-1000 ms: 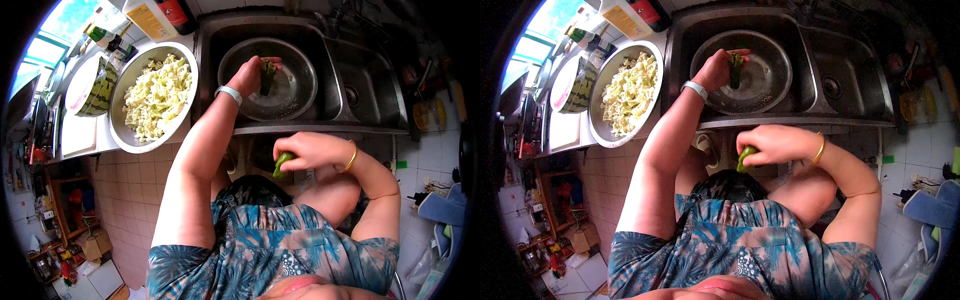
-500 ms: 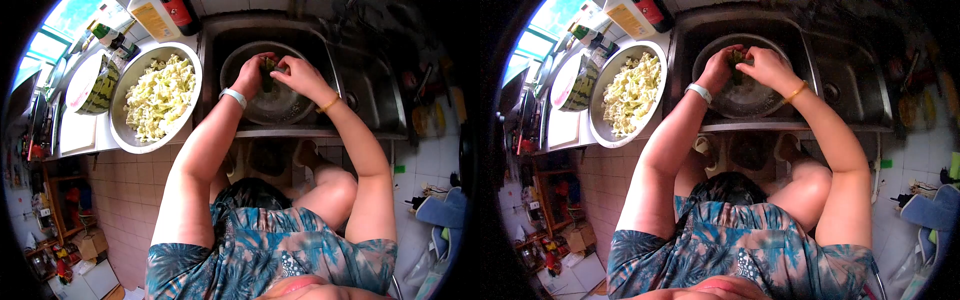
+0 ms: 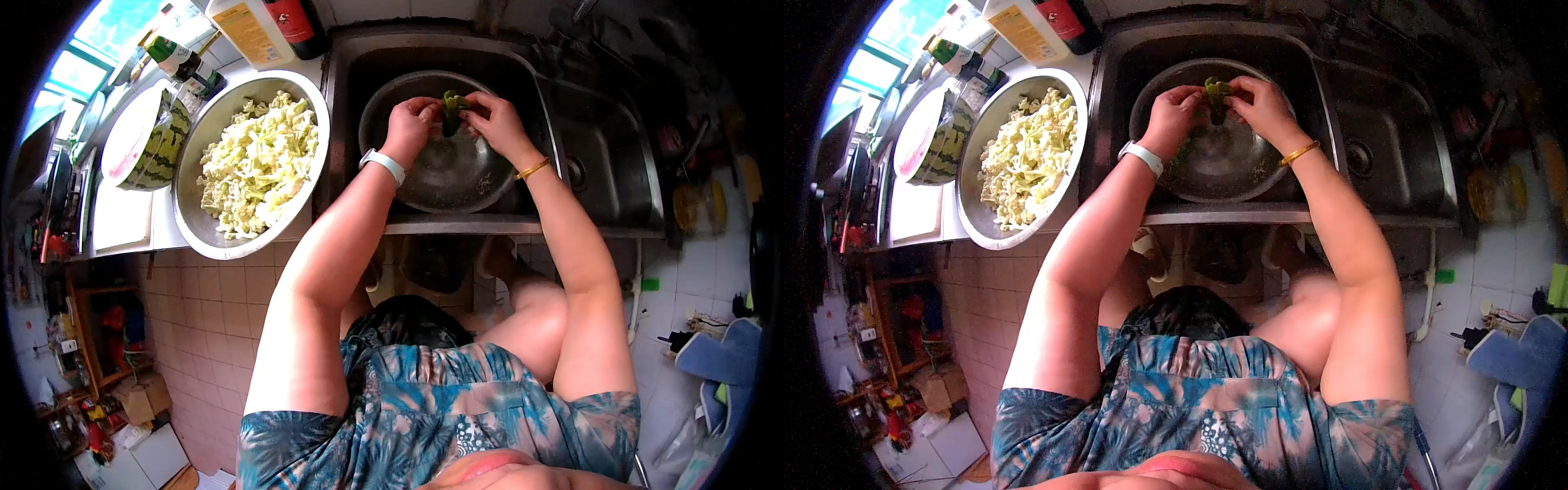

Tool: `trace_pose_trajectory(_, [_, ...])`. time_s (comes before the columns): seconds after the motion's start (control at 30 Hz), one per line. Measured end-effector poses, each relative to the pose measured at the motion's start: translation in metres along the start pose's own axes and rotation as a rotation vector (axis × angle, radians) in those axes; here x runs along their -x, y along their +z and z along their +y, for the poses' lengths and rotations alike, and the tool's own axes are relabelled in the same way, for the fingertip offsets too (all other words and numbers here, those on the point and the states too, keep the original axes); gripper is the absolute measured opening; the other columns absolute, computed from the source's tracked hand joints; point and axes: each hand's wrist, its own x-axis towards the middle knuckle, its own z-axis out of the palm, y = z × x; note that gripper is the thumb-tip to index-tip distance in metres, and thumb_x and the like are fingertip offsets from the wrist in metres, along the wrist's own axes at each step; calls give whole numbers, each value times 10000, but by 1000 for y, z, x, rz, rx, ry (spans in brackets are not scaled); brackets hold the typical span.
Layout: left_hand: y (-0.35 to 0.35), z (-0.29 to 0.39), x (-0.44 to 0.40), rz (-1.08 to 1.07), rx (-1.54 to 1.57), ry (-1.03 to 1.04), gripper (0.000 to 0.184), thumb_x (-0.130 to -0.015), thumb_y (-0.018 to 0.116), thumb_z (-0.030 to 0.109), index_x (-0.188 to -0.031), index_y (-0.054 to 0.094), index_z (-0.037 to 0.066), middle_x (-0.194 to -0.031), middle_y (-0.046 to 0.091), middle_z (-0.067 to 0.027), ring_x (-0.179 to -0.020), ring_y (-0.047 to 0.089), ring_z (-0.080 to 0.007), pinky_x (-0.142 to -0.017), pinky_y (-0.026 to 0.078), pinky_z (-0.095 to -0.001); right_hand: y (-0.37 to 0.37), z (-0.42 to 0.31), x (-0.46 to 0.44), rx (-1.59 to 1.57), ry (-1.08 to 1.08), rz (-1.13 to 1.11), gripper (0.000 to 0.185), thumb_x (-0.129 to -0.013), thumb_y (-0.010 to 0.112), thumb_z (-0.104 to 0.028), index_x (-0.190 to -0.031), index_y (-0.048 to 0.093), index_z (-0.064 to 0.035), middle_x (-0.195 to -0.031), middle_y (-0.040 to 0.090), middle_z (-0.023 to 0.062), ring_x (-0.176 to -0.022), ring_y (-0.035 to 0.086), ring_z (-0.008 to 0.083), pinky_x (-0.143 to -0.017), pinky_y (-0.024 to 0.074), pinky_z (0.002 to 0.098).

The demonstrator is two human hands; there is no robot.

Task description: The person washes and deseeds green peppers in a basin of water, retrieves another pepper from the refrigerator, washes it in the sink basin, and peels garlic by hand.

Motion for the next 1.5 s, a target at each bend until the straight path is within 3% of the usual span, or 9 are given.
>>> trace_pose_trajectory(0.1, [4, 6, 6, 15, -38, 76, 355, -921, 624, 160, -1203, 574, -50, -1068, 659, -99, -945, 615, -146, -767, 509, -282, -1, 0, -1, -7, 20, -15, 208, -856, 681, -117, -1003, 623, 19, -860, 684, 86, -662, 665, 139, -575, 521, 275])
trace_pose_trajectory(0.17, [9, 3, 5, 22, -108, 240, 293, -871, 656, 99, -1109, 624, -70, -1000, 682, -147, -918, 656, -188, -764, 519, -303, -2, 3, -1, 149, -15, -6, 219, -835, 688, -99, -1008, 620, 16, -874, 673, 103, -694, 665, 163, -614, 522, 291])
trace_pose_trajectory(0.2, [9, 2, 4, 21, -108, 239, 293, -871, 656, 99, -1109, 624, -70, -1000, 682, -147, -918, 656, -188, -764, 519, -303, -2, 3, -1, 150, -13, -5, 219, -835, 688, -99, -1008, 620, 16, -874, 673, 103, -694, 665, 163, -614, 522, 291])
trace_pose_trajectory(0.27, [8, 4, 4, 115, -193, 202, 284, -832, 692, 79, -1063, 636, -77, -960, 690, -140, -862, 656, -162, -728, 517, -285, -1, 2, -1, 313, -287, 38, 242, -799, 702, -87, -1005, 619, 9, -889, 660, 123, -757, 659, 211, -668, 519, 313])
trace_pose_trajectory(0.4, [7, 5, 6, 90, -204, 211, 258, -823, 703, 73, -1021, 646, -82, -867, 688, -93, -734, 623, -115, -655, 498, -253, 8, -12, 4, 303, -243, 32, 257, -776, 714, -89, -997, 623, 5, -921, 656, 136, -821, 649, 257, -713, 514, 334])
trace_pose_trajectory(0.8, [9, 10, 7, 91, 22, 92, 209, -877, 664, 108, -1004, 646, -57, -901, 677, -90, -770, 648, -134, -646, 540, -259, 9, -10, 2, 332, -227, 126, 276, -773, 727, -121, -996, 621, 2, -936, 658, 153, -854, 654, 269, -728, 518, 352])
trace_pose_trajectory(1.07, [7, 7, 5, 90, -1, 75, 180, -840, 681, 86, -936, 634, -58, -854, 662, -86, -744, 645, -135, -613, 542, -258, 18, -13, 4, 500, -261, 174, 339, -736, 742, -123, -1020, 601, -3, -994, 633, 172, -939, 617, 362, -801, 507, 405])
trace_pose_trajectory(1.17, [8, 6, 4, 116, 14, 64, 175, -825, 693, 85, -902, 628, -58, -836, 657, -87, -725, 644, -136, -590, 542, -259, 23, -2, 0, 494, -346, 187, 360, -728, 748, -129, -1031, 595, -10, -1014, 626, 176, -944, 613, 360, -804, 507, 403])
trace_pose_trajectory(1.5, [8, 7, 6, 142, 5, 38, 185, -832, 680, 83, -928, 628, -66, -837, 665, -98, -720, 659, -152, -574, 545, -271, 22, 1, -1, 502, -294, 161, 332, -757, 669, -97, -1062, 587, 3, -1029, 626, 183, -940, 622, 347, -803, 508, 393])
